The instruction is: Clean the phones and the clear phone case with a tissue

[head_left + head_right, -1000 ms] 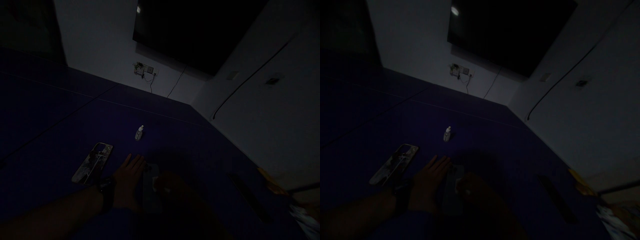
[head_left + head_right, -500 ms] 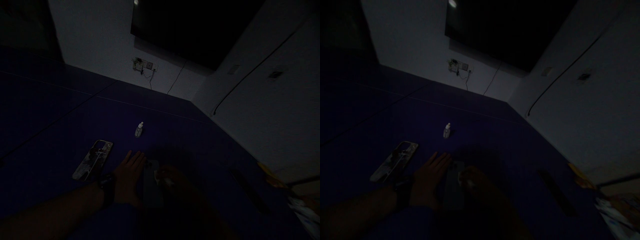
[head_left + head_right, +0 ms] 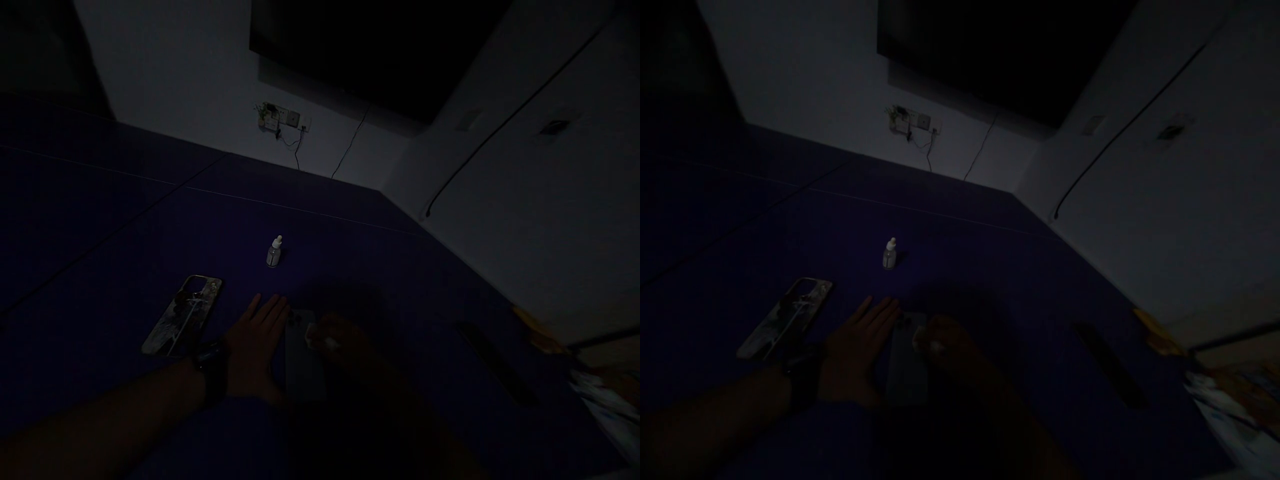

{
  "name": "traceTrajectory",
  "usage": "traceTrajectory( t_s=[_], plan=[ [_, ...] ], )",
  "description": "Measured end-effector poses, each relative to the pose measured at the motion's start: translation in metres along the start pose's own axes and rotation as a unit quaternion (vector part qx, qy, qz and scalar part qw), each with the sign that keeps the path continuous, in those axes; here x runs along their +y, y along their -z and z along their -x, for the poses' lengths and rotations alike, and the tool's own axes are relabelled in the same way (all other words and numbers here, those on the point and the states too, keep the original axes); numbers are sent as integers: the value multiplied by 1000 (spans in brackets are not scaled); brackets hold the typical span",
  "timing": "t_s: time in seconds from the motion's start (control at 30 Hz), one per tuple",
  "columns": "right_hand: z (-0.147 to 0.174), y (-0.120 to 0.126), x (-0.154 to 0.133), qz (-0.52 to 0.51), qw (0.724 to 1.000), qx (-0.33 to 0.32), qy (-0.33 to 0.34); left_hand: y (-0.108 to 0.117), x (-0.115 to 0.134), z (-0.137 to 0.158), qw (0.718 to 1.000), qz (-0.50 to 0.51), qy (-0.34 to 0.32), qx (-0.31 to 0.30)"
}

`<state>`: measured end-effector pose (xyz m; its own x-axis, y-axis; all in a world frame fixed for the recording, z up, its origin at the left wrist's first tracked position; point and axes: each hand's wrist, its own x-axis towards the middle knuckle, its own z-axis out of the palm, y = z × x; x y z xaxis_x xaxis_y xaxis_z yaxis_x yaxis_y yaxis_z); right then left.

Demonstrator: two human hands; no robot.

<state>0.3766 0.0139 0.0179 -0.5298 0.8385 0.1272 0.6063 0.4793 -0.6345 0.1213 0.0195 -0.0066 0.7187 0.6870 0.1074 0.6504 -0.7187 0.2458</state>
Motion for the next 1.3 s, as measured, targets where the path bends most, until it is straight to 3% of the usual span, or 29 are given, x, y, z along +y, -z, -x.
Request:
traceTrajectory(
  t_s=[0.1,0.3,0.47,0.6,0.67,0.83,1.0,1.2,1.3],
  plan=[
    [-3,-4,2,40,998,39,-8,3,2,1,1000,6,9,3],
    [2,-5,5,62,997,-16,47,3,4,3,1000,-3,12,26],
    [-8,-4,5,98,991,51,77,1,4,3,1000,-11,9,23],
    [-3,1,1,45,993,-27,104,0,3,2,1000,-11,12,17],
    [-1,2,1,32,993,-56,100,0,3,3,1000,-13,10,23],
    [-8,-2,6,57,995,25,81,1,2,4,999,-19,-1,38],
    [-5,0,2,12,993,-56,106,0,2,3,999,-19,0,33],
    [-10,1,5,66,996,27,54,-1,4,2,999,-22,14,35],
    [-8,1,6,39,997,-29,68,-2,4,2,999,-20,13,36]
  ],
)
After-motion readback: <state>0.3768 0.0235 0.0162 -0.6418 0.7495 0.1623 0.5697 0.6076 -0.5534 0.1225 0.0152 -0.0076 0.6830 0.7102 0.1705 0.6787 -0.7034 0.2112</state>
